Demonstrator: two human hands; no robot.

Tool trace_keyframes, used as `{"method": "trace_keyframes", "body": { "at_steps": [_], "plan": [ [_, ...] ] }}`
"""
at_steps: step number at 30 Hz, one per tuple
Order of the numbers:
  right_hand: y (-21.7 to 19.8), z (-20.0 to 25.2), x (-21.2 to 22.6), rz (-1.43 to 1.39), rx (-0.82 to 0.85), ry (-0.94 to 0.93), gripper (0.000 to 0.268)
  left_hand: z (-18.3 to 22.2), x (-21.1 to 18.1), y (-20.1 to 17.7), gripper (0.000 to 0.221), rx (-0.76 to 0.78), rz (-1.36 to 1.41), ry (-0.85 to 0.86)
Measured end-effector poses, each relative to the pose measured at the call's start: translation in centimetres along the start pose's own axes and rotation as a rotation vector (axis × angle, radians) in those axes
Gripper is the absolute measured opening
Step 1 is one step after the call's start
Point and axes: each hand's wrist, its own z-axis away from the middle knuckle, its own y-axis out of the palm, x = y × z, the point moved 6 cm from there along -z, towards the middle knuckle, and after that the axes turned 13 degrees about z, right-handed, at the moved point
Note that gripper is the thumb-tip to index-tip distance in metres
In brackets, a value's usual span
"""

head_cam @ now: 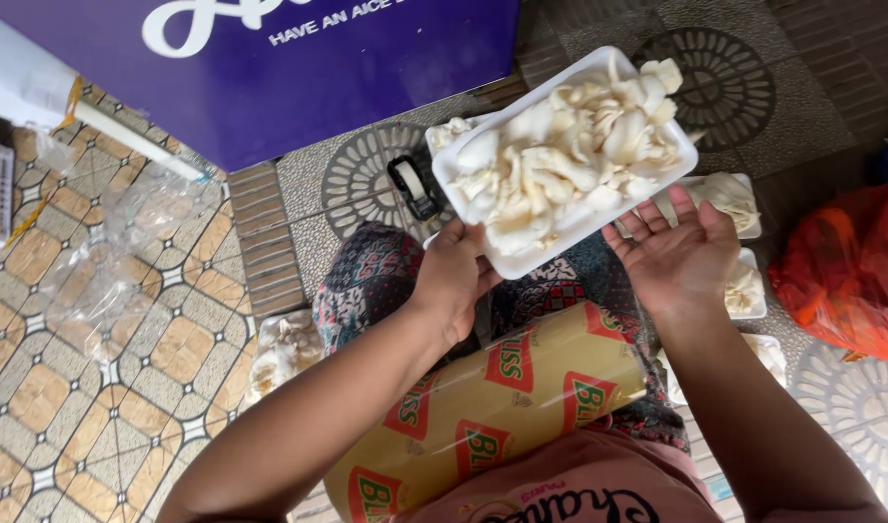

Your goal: The person packages white mushrooms by placing them into plastic containers, wrapping them in plastic film, and cutting the film with scissors.

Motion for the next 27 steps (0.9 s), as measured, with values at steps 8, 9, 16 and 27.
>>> {"method": "trace_keyframes", "body": {
  "at_steps": [8,9,16,27],
  "plan": [
    [-12.9,-6.6,7.8,0.100,-0.562,-0.105,0.032,-1.3,-3.1,-3.4,0.021,-0.218,0.001,-0.012],
    [-15.1,-7.8,7.4,0.165,-0.529,-0.129,0.020,-1.4,-4.2,-3.7,0.034,-0.131,-0.142,0.084],
    [-24.4,-16.2,-3.1,1.048,-0.414,0.090,0.027,-0.8,-9.9,-1.3,0.038,-0.299,-0.111,0.096],
    [-28.6,-21.3,-13.7,1.649,-0.354,0.209,0.052,-3.6,-9.5,-5.6,0.043,-0.394,0.013,0.222]
  ]
}}
